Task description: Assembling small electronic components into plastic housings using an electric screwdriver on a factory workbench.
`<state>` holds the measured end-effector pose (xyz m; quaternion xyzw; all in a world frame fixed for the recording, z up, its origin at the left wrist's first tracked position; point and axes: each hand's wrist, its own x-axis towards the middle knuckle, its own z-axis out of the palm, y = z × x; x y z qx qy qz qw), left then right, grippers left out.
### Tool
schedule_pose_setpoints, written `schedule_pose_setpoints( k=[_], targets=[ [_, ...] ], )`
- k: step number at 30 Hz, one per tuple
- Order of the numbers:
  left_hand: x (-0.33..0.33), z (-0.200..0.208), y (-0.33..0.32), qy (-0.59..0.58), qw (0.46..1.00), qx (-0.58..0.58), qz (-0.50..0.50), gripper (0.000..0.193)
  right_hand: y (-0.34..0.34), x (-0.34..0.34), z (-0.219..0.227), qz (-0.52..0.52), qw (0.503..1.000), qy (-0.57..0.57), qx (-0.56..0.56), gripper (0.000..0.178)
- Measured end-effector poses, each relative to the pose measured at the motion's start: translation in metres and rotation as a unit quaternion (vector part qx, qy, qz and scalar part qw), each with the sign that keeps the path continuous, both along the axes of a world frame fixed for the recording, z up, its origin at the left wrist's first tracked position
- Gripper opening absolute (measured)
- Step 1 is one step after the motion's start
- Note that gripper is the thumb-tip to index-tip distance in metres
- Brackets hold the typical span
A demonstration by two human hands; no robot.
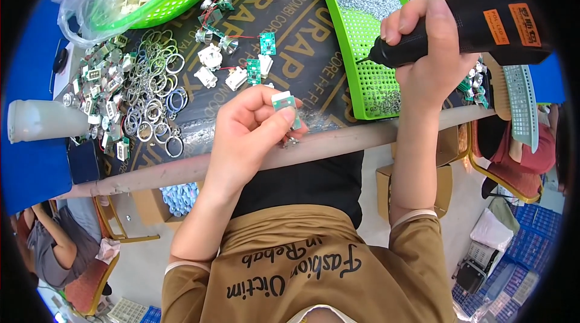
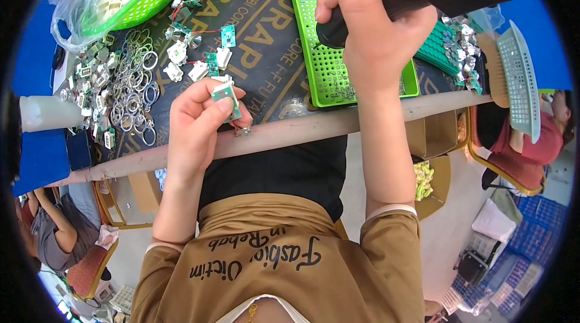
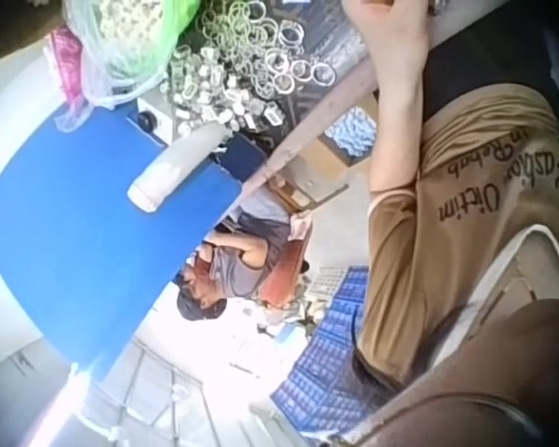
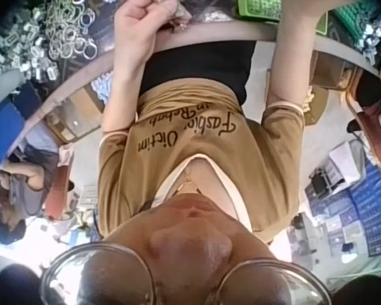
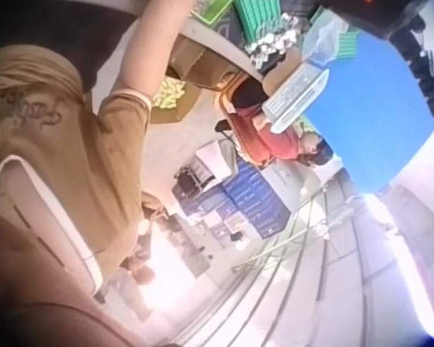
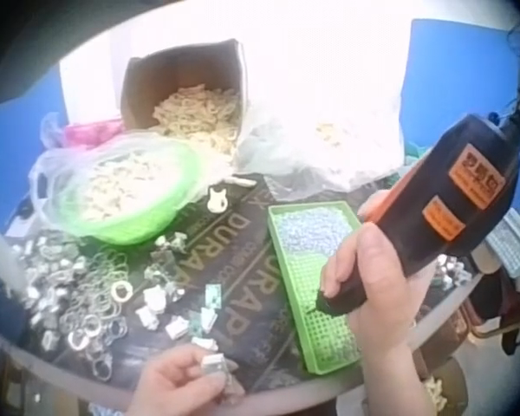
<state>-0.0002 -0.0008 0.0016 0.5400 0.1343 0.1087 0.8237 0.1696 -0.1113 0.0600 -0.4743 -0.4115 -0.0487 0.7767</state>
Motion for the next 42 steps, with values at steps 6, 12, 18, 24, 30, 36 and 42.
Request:
schedule_pose_setpoints(
  k=[6,12,18,24,30,36,42],
  targets=[
    [0.000,0.000,0.000,-0.002,1.000,-0.001,0.001,0.010,0.002,0.002,-0.004,-0.002,1.000,-0.011,-0.001,0.019],
    [0.000,0.000,0.000,-0.006,1.000,0.000,-0.002,0.009,0.002,0.001,-0.004,-0.003,1.000,-0.015,0.009,0.017],
    [0.000,-0.001,0.000,-0.006,1.000,-0.002,0.000,0.009,0.003,0.003,-0.008,0.003,1.000,-0.001,0.007,0.015],
    [-0.002,-0.001,0.000,-0.006,1.000,-0.019,0.004,0.007,-0.002,-0.003,0.002,-0.046,0.999,0.011,-0.013,0.020],
    [0.002,0.002,-0.003,-0.008,1.000,-0.030,0.003,0.008,-0.029,-0.014,0.030,0.028,0.997,0.072,0.005,0.036],
    [0.000,0.002,-0.003,0.008,1.000,-0.025,0.009,0.008,-0.029,-0.050,0.047,0.157,0.987,0.029,-0.009,0.049],
    [-0.001,-0.002,-0.005,-0.007,0.999,0.029,0.043,0.008,-0.008,-0.077,0.048,0.182,0.982,0.008,-0.054,0.042]
  ],
)
